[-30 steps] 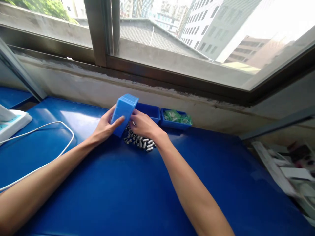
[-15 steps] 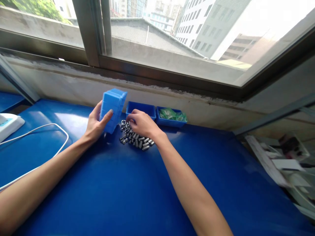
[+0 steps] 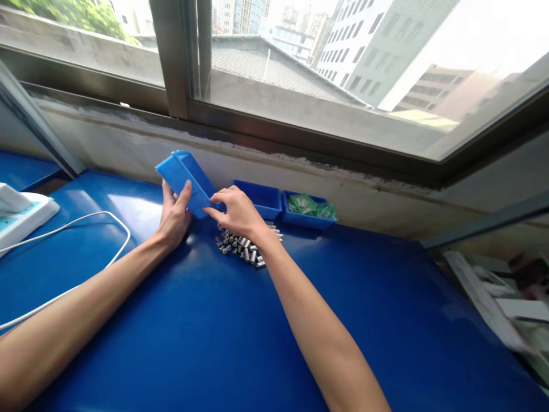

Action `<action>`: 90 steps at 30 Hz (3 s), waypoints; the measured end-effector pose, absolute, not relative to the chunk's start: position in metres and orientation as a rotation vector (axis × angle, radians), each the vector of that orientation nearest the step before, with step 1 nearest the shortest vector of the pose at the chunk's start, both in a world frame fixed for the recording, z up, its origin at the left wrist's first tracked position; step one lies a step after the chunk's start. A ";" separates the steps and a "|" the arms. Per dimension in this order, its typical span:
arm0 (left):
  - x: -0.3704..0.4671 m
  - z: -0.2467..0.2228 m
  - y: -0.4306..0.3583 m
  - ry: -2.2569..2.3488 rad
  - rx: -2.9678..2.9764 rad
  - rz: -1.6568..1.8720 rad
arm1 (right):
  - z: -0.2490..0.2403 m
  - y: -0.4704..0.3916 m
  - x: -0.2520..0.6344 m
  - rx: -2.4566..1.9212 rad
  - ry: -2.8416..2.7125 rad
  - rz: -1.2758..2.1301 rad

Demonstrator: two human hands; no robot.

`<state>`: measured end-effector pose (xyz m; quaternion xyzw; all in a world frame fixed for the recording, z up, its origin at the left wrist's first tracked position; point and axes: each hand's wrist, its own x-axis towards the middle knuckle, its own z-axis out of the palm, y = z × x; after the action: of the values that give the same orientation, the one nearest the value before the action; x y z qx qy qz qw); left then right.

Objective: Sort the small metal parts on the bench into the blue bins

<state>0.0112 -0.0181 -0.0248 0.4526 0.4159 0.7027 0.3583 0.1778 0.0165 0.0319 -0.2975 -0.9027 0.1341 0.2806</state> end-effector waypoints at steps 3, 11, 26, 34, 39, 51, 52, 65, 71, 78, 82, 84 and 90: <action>0.012 -0.023 -0.019 1.070 1.086 1.875 | 0.029 0.033 0.174 -0.849 -2.405 0.290; -0.007 -0.034 -0.021 1.709 1.320 1.887 | 0.027 0.052 0.167 -0.948 -2.580 0.054; 0.022 -0.010 -0.043 1.663 2.136 1.544 | 0.028 0.026 0.299 -1.323 -1.726 -0.019; 0.082 -0.006 -0.045 1.204 2.702 0.826 | -0.007 0.021 0.416 -1.650 -1.666 0.119; 0.102 -0.014 -0.044 1.183 2.777 0.532 | -0.012 0.005 0.435 -1.421 -1.894 0.297; 0.092 -0.017 -0.031 1.148 2.756 0.582 | -0.011 -0.019 0.449 -1.285 -1.640 0.737; 0.091 -0.017 -0.032 1.149 2.751 0.630 | -0.006 -0.023 0.449 -1.251 -1.617 0.770; 0.056 -0.024 -0.051 1.409 2.547 0.828 | 0.073 -0.037 0.371 -1.051 -1.967 0.659; 0.056 -0.025 -0.049 1.327 2.484 0.919 | 0.114 -0.034 0.317 -0.994 -2.225 0.532; 0.052 -0.019 -0.052 1.297 2.441 1.233 | 0.135 -0.036 0.288 -0.876 -2.362 0.352; 0.051 -0.014 -0.056 1.249 2.531 1.155 | 0.136 -0.032 0.301 -0.849 -2.342 0.301; 0.051 -0.011 -0.058 1.228 2.596 1.056 | 0.135 -0.029 0.314 -0.862 -2.288 0.346; 0.057 -0.002 -0.060 1.250 2.736 0.971 | 0.117 -0.022 0.361 -0.951 -2.029 0.662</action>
<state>0.0571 -0.0598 -0.0022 0.8655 0.3956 0.3073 -0.0098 0.3613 -0.0223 0.1167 -0.3745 -0.7989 0.2608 0.3918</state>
